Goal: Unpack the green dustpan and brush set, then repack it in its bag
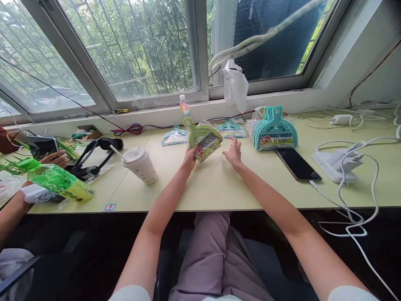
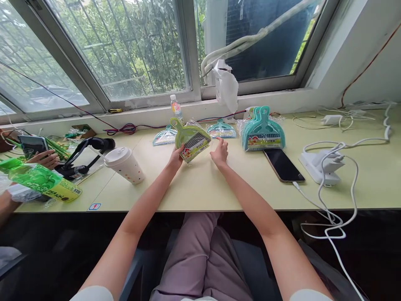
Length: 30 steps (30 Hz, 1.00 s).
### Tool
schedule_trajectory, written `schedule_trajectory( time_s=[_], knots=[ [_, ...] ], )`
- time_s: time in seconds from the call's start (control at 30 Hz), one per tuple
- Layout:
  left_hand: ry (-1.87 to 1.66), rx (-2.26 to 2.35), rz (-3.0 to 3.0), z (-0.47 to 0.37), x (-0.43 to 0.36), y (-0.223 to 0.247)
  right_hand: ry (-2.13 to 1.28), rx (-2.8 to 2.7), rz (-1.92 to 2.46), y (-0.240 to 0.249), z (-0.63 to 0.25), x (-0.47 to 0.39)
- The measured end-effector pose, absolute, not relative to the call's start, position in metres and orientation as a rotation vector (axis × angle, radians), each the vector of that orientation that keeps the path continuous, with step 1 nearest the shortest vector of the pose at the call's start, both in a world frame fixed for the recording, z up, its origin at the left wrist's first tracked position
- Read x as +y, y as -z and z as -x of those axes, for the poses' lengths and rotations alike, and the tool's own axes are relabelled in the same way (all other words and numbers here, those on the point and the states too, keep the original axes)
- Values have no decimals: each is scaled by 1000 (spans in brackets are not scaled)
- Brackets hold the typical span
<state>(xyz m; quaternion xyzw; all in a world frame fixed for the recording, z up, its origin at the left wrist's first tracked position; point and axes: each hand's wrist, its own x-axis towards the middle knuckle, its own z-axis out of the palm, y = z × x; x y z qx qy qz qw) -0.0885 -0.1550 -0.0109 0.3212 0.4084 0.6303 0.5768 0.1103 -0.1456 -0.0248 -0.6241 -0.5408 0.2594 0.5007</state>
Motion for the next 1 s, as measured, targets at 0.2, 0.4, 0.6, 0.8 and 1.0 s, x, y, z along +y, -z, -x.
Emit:
schedule_trajectory(
  time_s=[0.2,0.4,0.6,0.8,1.0],
  knots=[
    [-1471,862,-764,88,-155,12,-271,-1814,1437,9,-107,-156],
    [-1479,817,-778,87,-154,13,-755,-1763,1429,8,-110,-148],
    [-1413,797,-854,90,-156,15,-1122,-1458,1278,23,-116,-137],
    [-1308,894,-1010,96,-151,19,-1146,-1152,1137,32,-115,-127],
    [-1312,1019,-1033,101,-139,21,-1219,-1070,1081,30,-120,-125]
  ],
)
